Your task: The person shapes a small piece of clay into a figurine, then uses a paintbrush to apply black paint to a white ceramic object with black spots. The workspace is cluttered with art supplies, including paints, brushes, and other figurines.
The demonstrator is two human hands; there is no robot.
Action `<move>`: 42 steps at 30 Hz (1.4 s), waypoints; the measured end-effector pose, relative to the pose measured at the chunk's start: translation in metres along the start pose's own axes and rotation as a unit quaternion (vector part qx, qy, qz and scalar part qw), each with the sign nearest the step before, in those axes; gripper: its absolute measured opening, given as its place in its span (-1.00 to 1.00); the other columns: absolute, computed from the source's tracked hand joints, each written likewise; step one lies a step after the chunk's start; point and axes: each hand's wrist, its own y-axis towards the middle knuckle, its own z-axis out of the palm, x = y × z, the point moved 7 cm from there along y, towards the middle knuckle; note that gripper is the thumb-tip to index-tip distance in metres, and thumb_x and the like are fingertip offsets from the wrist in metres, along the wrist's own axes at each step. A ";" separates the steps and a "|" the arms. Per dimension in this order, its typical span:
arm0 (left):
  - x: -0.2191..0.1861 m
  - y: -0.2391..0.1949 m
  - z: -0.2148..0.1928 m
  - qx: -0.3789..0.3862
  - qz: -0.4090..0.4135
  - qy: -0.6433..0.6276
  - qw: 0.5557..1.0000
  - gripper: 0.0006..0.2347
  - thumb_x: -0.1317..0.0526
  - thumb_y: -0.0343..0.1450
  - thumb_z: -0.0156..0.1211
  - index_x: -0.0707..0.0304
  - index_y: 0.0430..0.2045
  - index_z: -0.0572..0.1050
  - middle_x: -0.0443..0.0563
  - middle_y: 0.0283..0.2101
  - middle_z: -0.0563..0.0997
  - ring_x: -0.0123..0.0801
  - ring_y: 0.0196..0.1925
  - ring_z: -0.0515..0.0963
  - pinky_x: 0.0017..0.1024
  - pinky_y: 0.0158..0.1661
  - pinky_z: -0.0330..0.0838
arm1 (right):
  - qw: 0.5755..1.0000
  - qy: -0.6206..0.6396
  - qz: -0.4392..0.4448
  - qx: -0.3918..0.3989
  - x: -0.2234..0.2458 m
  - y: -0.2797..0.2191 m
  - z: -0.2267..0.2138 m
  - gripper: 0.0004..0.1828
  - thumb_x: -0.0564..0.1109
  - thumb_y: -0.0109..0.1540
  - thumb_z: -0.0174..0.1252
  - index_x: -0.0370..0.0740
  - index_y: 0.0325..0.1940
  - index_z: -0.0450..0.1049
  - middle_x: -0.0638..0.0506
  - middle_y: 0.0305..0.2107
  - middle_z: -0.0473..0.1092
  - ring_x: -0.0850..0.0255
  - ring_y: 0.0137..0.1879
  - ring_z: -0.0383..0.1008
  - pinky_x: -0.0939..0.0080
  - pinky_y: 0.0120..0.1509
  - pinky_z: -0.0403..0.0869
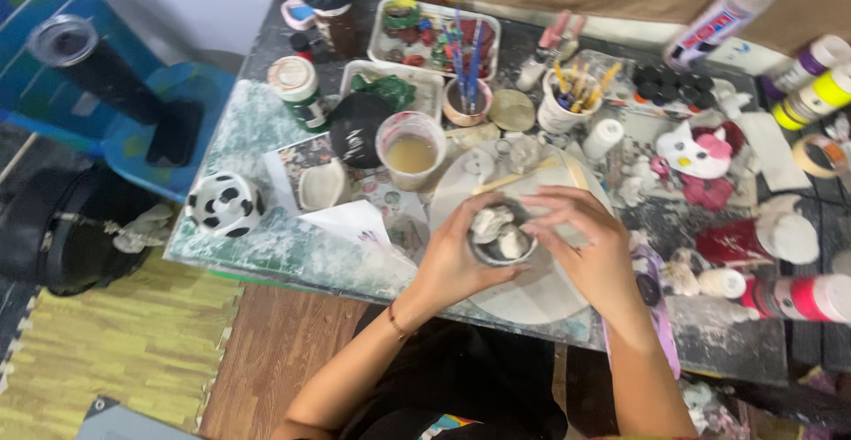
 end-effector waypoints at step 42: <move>0.086 -0.088 -0.085 -0.229 -0.041 0.119 0.965 -0.15 0.22 0.34 0.47 0.36 0.47 -0.01 0.34 0.39 0.18 0.10 0.48 0.23 -0.11 0.41 0.20 | 0.999 0.018 -0.033 0.017 0.045 0.076 0.128 -0.65 -0.40 0.31 0.10 -0.33 0.19 0.50 -0.19 0.08 0.52 0.02 0.11 0.62 0.17 0.01 0.58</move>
